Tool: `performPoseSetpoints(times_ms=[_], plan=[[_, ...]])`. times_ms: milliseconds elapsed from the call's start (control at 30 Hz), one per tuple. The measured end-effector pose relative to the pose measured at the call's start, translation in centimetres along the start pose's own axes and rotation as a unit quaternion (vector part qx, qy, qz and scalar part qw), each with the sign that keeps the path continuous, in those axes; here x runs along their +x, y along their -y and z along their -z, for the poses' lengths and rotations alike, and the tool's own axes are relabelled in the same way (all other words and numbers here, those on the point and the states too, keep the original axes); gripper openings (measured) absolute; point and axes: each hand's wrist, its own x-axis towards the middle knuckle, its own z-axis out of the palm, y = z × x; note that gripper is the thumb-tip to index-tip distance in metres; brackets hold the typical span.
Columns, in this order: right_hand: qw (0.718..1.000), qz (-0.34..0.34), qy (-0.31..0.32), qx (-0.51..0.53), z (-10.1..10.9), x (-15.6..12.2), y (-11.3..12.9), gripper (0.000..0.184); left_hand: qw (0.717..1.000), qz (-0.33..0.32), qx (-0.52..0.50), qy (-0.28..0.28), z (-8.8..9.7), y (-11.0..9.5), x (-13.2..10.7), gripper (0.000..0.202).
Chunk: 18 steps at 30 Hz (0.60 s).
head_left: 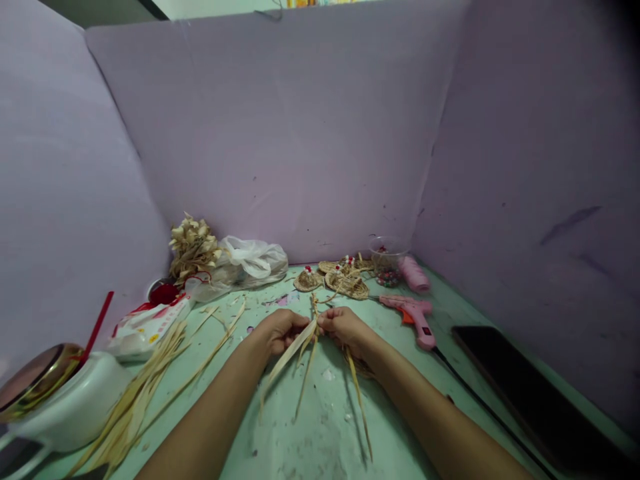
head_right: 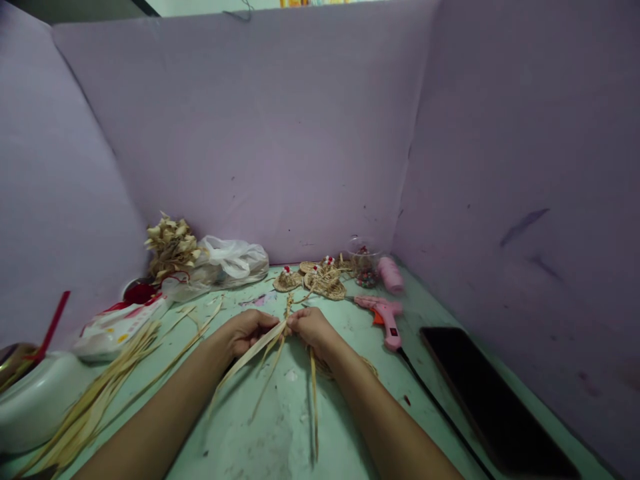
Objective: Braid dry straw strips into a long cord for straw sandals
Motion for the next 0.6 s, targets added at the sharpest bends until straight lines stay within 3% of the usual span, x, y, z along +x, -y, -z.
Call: performPoseSetpoints(times_ms=[167,433,600], plan=[[1.0,0.002,-0.011,-0.003,-0.1,0.2,-0.1,0.019,0.998,-0.028,0.054,0.017,0.3,0.3,0.5,0.013],[1.0,0.008,-0.029,-0.01,-0.4,0.4,-0.3,0.018,0.965,-0.099,0.185,-0.155,-1.4,0.4,0.0,0.007],[0.999,0.009,-0.043,-0.004,-0.5,0.4,-0.3,0.017,0.975,-0.061,0.155,-0.15,-1.8,-0.2,-0.3,0.007]])
